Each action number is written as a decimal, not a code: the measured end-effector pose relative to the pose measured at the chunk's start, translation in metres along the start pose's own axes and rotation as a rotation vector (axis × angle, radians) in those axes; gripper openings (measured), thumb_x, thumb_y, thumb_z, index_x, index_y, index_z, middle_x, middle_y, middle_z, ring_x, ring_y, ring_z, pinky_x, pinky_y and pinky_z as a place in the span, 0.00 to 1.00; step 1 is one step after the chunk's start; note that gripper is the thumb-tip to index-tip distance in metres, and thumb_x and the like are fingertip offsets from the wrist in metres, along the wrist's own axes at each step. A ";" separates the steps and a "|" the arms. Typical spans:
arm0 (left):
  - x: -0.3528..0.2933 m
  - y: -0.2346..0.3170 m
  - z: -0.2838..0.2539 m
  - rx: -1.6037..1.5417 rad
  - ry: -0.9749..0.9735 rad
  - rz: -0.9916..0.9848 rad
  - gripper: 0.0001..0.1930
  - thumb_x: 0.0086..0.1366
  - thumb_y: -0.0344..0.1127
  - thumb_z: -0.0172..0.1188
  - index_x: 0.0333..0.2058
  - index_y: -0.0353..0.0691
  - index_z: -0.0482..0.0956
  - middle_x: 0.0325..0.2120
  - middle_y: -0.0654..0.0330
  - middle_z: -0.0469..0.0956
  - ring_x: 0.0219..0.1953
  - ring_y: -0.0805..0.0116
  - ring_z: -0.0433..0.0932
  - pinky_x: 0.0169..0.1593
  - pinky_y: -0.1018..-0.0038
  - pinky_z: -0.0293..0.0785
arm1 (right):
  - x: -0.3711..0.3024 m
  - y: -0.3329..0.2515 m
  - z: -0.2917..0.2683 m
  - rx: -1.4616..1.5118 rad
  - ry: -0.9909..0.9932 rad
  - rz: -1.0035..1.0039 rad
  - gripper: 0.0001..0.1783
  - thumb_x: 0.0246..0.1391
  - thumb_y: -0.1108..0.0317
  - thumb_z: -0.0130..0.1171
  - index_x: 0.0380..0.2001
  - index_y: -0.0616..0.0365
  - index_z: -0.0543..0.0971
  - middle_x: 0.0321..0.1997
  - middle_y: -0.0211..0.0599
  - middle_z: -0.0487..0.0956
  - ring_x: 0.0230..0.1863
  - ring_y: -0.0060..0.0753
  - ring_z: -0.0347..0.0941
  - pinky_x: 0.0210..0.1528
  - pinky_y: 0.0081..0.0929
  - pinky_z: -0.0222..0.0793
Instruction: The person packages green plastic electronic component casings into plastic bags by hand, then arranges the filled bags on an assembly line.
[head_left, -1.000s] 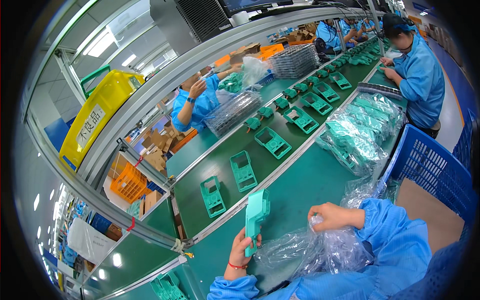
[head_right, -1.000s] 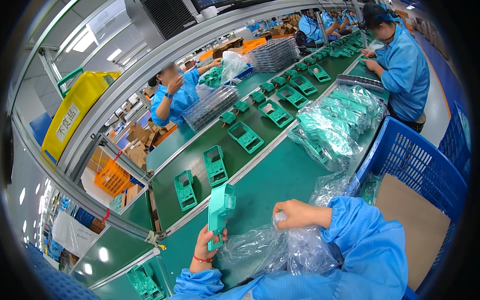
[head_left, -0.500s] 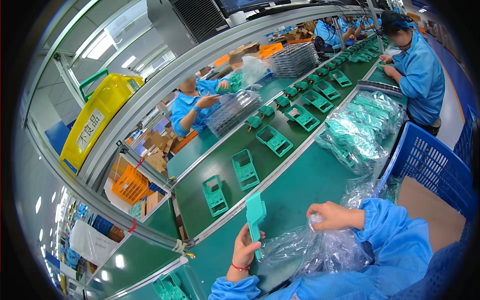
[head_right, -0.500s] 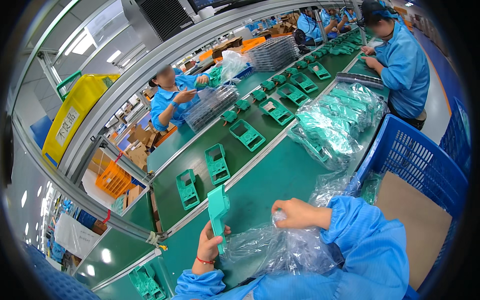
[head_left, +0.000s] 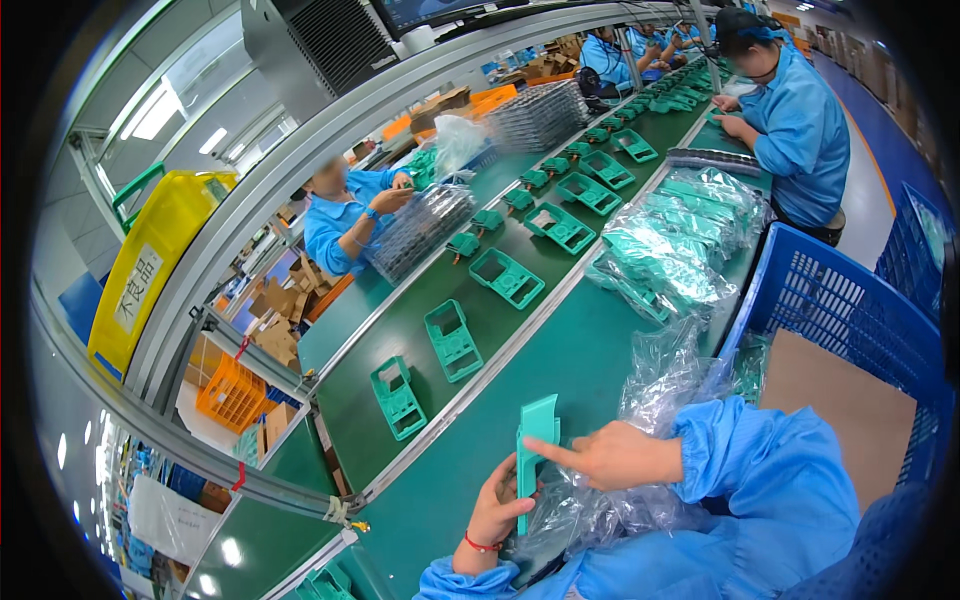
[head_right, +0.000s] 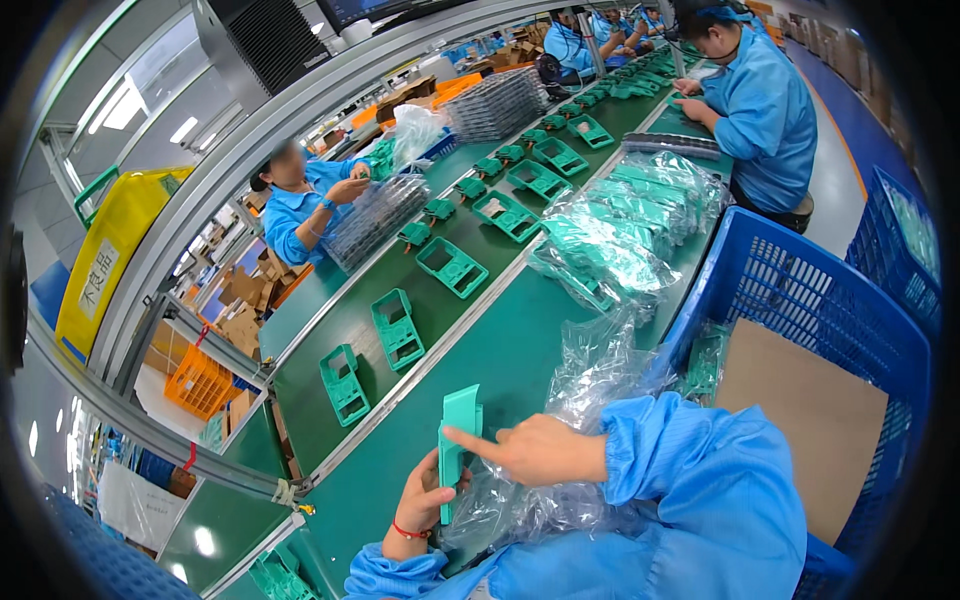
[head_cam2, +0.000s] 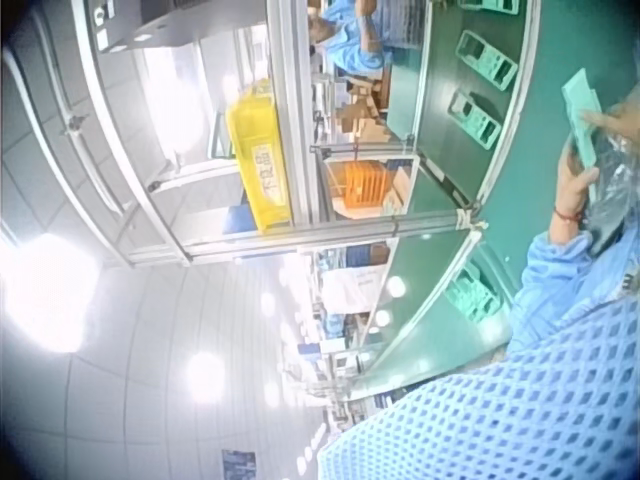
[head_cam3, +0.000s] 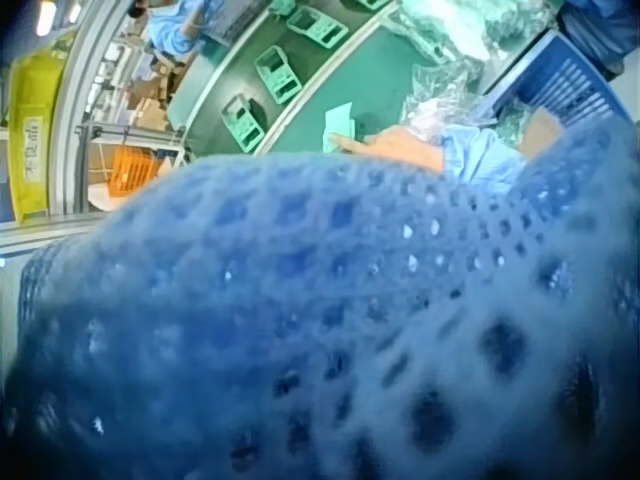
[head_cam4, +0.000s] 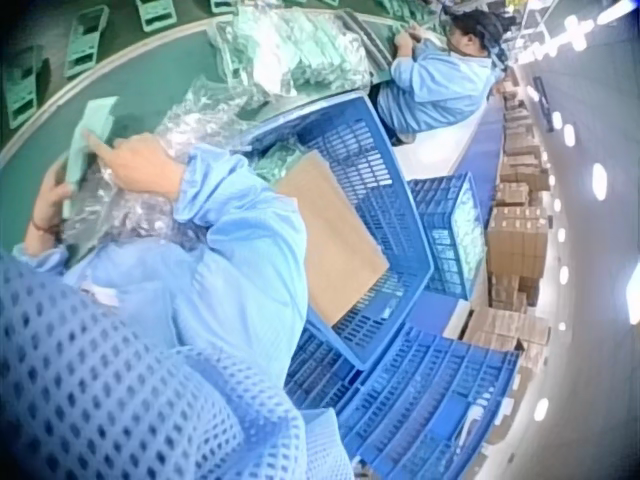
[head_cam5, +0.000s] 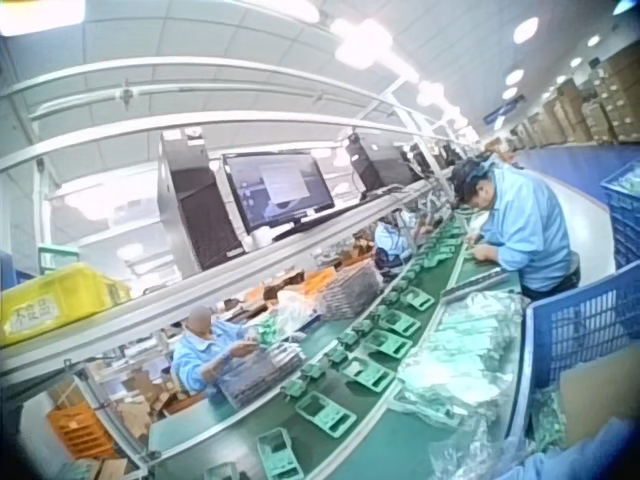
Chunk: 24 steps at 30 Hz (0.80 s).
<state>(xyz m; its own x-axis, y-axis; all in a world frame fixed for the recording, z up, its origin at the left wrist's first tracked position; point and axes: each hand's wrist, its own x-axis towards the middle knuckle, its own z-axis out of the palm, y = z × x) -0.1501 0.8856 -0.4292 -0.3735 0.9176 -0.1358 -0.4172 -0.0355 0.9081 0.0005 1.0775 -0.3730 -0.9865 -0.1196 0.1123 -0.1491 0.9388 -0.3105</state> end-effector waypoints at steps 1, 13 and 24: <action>0.001 -0.001 0.000 0.001 -0.006 -0.001 0.41 0.44 0.31 0.69 0.56 0.29 0.58 0.44 0.54 0.69 0.45 0.62 0.70 0.51 0.69 0.67 | -0.001 0.004 0.003 -0.002 0.003 0.005 0.51 0.40 0.68 0.57 0.66 0.46 0.41 0.23 0.41 0.75 0.22 0.42 0.74 0.22 0.36 0.69; 0.001 -0.006 -0.019 0.907 0.337 0.526 0.50 0.32 0.35 0.73 0.57 0.35 0.56 0.48 0.51 0.62 0.52 0.55 0.62 0.56 0.65 0.60 | -0.006 0.015 0.010 0.006 0.252 0.068 0.56 0.37 0.65 0.62 0.66 0.51 0.40 0.23 0.38 0.75 0.24 0.42 0.75 0.24 0.35 0.71; 0.001 -0.003 -0.021 0.985 0.389 0.531 0.52 0.31 0.28 0.73 0.59 0.36 0.54 0.50 0.53 0.61 0.54 0.60 0.61 0.58 0.68 0.57 | -0.006 0.009 0.005 0.001 0.236 0.038 0.55 0.36 0.64 0.63 0.66 0.45 0.42 0.23 0.34 0.74 0.22 0.39 0.74 0.21 0.32 0.69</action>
<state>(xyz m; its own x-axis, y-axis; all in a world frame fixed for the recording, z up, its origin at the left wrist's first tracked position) -0.1668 0.8778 -0.4406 -0.6056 0.6916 0.3936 0.6207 0.1011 0.7775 0.0042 1.0853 -0.3817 -0.9481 -0.0052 0.3181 -0.1125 0.9408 -0.3198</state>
